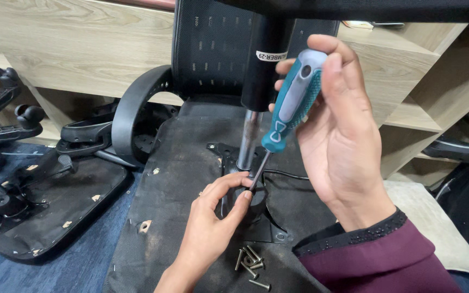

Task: The person uses a screwdriver to tighten screws on the underside of an office chair seat, securing the central gas lift column to the seat base. They repeatedly adjust the screwdriver and reposition their hands to tighten multiple fasteners around the central mounting plate.

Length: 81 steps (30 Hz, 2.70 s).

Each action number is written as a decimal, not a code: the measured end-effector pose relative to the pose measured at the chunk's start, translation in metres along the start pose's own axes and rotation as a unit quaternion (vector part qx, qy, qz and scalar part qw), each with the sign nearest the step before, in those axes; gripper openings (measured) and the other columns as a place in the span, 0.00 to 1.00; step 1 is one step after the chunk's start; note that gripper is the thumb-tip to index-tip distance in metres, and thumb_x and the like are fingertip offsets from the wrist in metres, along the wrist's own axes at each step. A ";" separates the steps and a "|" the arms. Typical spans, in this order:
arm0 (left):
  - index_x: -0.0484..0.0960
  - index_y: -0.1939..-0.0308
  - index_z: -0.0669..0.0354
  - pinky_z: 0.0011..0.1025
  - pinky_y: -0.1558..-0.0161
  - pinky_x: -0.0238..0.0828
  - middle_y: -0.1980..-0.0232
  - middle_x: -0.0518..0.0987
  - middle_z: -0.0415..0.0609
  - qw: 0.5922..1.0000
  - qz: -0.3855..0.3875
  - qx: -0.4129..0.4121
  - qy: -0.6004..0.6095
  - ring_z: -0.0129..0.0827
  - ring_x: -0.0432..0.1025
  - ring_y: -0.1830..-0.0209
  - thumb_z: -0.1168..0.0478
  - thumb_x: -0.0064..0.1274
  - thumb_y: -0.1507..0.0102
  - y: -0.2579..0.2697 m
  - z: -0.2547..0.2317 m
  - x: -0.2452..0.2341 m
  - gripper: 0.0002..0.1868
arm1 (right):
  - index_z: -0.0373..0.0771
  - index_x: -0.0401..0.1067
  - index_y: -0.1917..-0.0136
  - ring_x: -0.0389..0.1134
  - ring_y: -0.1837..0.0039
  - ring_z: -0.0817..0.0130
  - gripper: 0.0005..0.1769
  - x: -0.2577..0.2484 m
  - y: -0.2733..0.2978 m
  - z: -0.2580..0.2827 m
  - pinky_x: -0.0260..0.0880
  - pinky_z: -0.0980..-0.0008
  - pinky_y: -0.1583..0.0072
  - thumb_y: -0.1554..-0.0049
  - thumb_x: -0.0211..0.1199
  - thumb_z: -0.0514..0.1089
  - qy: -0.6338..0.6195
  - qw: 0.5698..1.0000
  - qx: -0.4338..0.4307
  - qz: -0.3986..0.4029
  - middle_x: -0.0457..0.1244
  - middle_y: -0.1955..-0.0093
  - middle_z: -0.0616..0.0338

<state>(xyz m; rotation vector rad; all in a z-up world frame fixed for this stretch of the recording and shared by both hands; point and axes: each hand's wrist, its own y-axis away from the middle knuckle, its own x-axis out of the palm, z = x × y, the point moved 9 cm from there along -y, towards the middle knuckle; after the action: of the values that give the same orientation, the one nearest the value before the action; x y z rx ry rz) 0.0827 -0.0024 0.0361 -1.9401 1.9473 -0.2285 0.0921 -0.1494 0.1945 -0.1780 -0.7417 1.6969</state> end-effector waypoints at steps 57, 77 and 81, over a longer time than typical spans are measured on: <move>0.84 0.54 0.56 0.32 0.43 0.71 0.48 0.87 0.47 0.997 -0.018 0.035 -0.063 0.39 0.80 0.45 0.59 0.61 0.41 -0.004 -0.019 -0.004 0.12 | 0.46 0.63 0.30 0.65 0.44 0.76 0.15 -0.010 -0.002 0.002 0.67 0.68 0.41 0.29 0.53 0.46 0.025 1.000 -0.010 0.013 0.63 0.45 0.64; 0.84 0.44 0.48 0.33 0.48 0.76 0.56 0.88 0.49 0.983 -0.003 -0.086 -0.161 0.36 0.83 0.54 0.45 0.70 0.54 -0.008 -0.018 0.011 0.34 | 0.49 0.66 0.35 0.68 0.42 0.78 0.14 -0.033 -0.002 0.022 0.71 0.68 0.39 0.32 0.52 0.49 0.040 0.998 0.006 0.045 0.69 0.44 0.69; 0.84 0.46 0.51 0.33 0.48 0.76 0.54 0.87 0.48 0.987 -0.012 -0.068 -0.145 0.35 0.83 0.54 0.46 0.71 0.54 -0.003 -0.025 0.022 0.33 | 0.48 0.66 0.32 0.66 0.40 0.79 0.15 -0.041 -0.002 0.031 0.70 0.65 0.38 0.31 0.58 0.46 0.063 0.996 -0.028 0.059 0.64 0.47 0.72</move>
<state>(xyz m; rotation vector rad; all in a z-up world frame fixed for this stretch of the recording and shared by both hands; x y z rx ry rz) 0.0767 -0.0283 0.0568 -1.9547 1.7892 0.1778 0.0897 -0.1990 0.2092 -0.3702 -0.6960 1.7605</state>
